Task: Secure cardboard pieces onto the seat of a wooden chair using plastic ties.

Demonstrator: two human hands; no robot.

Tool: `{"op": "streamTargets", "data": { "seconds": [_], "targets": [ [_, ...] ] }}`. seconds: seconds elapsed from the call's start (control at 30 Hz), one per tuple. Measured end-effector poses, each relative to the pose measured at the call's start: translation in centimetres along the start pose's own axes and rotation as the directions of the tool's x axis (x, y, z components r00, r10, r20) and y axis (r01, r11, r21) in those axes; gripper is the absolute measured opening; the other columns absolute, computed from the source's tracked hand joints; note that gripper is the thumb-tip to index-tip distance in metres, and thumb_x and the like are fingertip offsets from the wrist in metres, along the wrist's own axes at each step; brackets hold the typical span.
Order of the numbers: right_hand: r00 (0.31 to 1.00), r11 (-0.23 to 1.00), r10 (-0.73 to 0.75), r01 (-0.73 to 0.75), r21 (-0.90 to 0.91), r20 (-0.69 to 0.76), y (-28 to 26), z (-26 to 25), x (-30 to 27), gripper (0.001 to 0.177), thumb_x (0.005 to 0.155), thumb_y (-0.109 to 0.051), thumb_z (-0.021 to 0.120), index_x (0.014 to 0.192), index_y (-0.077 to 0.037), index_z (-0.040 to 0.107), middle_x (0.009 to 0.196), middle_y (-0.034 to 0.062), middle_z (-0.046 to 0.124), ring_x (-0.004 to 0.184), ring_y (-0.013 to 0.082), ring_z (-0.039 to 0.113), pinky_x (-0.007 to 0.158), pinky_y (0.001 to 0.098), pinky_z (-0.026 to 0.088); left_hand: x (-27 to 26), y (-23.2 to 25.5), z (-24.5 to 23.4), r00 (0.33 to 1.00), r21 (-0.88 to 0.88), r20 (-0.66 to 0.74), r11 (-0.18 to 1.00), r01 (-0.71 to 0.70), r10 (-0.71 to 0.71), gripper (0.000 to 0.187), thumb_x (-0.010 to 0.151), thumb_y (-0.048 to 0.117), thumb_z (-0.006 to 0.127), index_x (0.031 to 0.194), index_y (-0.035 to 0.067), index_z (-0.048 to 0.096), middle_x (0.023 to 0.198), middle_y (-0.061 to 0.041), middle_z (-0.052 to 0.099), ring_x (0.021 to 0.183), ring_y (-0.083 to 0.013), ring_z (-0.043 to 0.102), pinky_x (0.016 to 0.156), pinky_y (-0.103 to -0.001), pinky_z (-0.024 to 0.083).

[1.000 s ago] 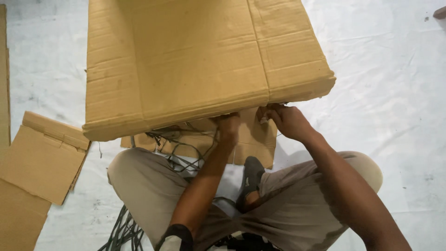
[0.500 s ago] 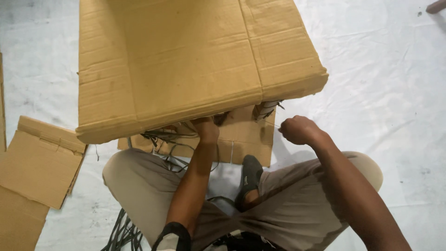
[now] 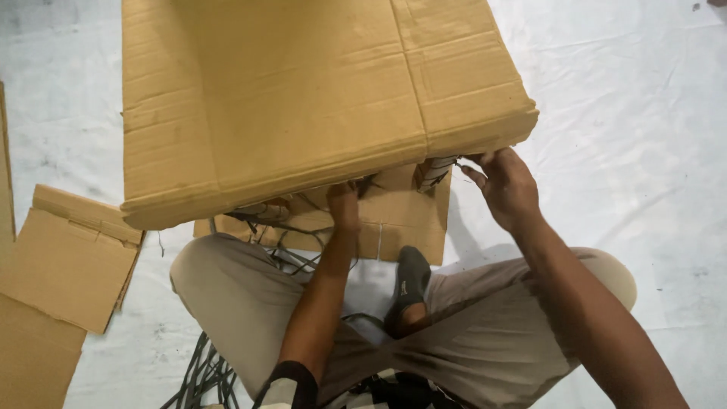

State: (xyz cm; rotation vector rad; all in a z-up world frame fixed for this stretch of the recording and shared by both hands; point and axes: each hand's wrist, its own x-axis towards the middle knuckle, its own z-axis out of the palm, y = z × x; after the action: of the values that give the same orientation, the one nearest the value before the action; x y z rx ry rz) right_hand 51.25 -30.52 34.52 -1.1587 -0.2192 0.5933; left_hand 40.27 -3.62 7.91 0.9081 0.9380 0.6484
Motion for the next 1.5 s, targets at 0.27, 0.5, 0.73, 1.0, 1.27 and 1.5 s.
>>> {"op": "streamTargets", "data": {
  "seconds": [0.27,0.5,0.73,1.0,1.27,1.5],
  "targets": [
    [0.978,0.974,0.159,-0.178,-0.141,-0.136,2.5,-1.7,-0.2,0.035,0.105,-0.033,0.051,0.077,-0.012,0.050,0.057,-0.0051,0.029,0.044,0.0059,0.032,0.038,0.0190,0.026,1.0,-5.2,-1.7,0.957,0.953,0.282,0.097,-0.288,0.068,0.014,0.088,0.025,0.064,0.100,0.026,0.056,0.084,-0.004,0.075,0.092,-0.0290,0.077,0.079,-0.041,0.060],
    [0.968,0.104,-0.246,-0.026,-0.994,-0.051,1.3,-9.8,-0.2,0.049,0.119,-0.044,0.049,0.087,-0.013,0.067,0.071,0.0190,0.067,0.079,0.0436,0.071,0.064,0.0532,0.053,6.6,-1.4,-6.0,0.987,0.151,-0.136,0.987,-0.062,0.083,0.045,0.101,0.042,0.058,0.137,0.019,0.046,0.140,-0.008,0.059,0.127,-0.0238,0.061,0.113,-0.033,0.043],
    [0.860,-0.004,0.509,-0.023,-1.000,-0.022,-5.0,-1.7,-2.9,0.052,0.086,0.000,0.062,0.138,-0.003,0.062,0.139,0.0304,0.062,0.127,0.0555,0.057,0.109,0.0635,0.045,0.1,0.0,-0.1,0.871,0.665,0.175,0.598,-0.448,0.459,0.006,0.093,0.007,0.067,0.097,0.003,0.067,0.095,-0.010,0.074,0.096,-0.0160,0.071,0.089,-0.033,0.052],
    [0.999,-0.083,0.006,-0.037,-0.996,-0.038,-2.1,-10.9,2.2,0.030,0.107,-0.041,0.058,0.116,-0.022,0.080,0.106,0.0096,0.080,0.102,0.0436,0.073,0.108,0.0550,0.041,7.1,-11.5,2.6,0.973,-0.463,0.214,0.886,0.027,0.082,0.153,0.037,-0.043,0.053,0.155,0.039,0.000,0.143,-0.005,0.039,0.128,-0.0298,0.058,0.106,-0.039,0.053],
    [0.989,0.820,-0.074,-0.011,-0.572,-0.125,1.3,-11.2,9.1,0.024,0.103,-0.024,0.066,0.119,-0.008,0.073,0.111,0.0162,0.071,0.095,0.0300,0.070,0.079,0.0463,0.057,7.4,-9.4,5.5,0.933,0.092,0.353,0.995,0.035,-0.065,0.129,0.061,-0.027,0.064,0.154,0.039,0.003,0.134,0.005,0.038,0.132,-0.0129,0.044,0.110,-0.024,0.044],
    [0.985,0.857,-0.094,0.005,-0.516,-0.145,-0.4,-5.1,10.9,0.027,0.104,-0.027,0.066,0.121,-0.008,0.072,0.112,0.0143,0.071,0.095,0.0271,0.072,0.078,0.0430,0.060,3.9,-3.5,6.8,0.973,0.230,0.228,0.973,-0.036,-0.018,0.103,0.069,-0.019,0.058,0.151,0.027,0.017,0.135,-0.003,0.045,0.126,-0.0196,0.050,0.103,-0.028,0.047]
  ]
}}
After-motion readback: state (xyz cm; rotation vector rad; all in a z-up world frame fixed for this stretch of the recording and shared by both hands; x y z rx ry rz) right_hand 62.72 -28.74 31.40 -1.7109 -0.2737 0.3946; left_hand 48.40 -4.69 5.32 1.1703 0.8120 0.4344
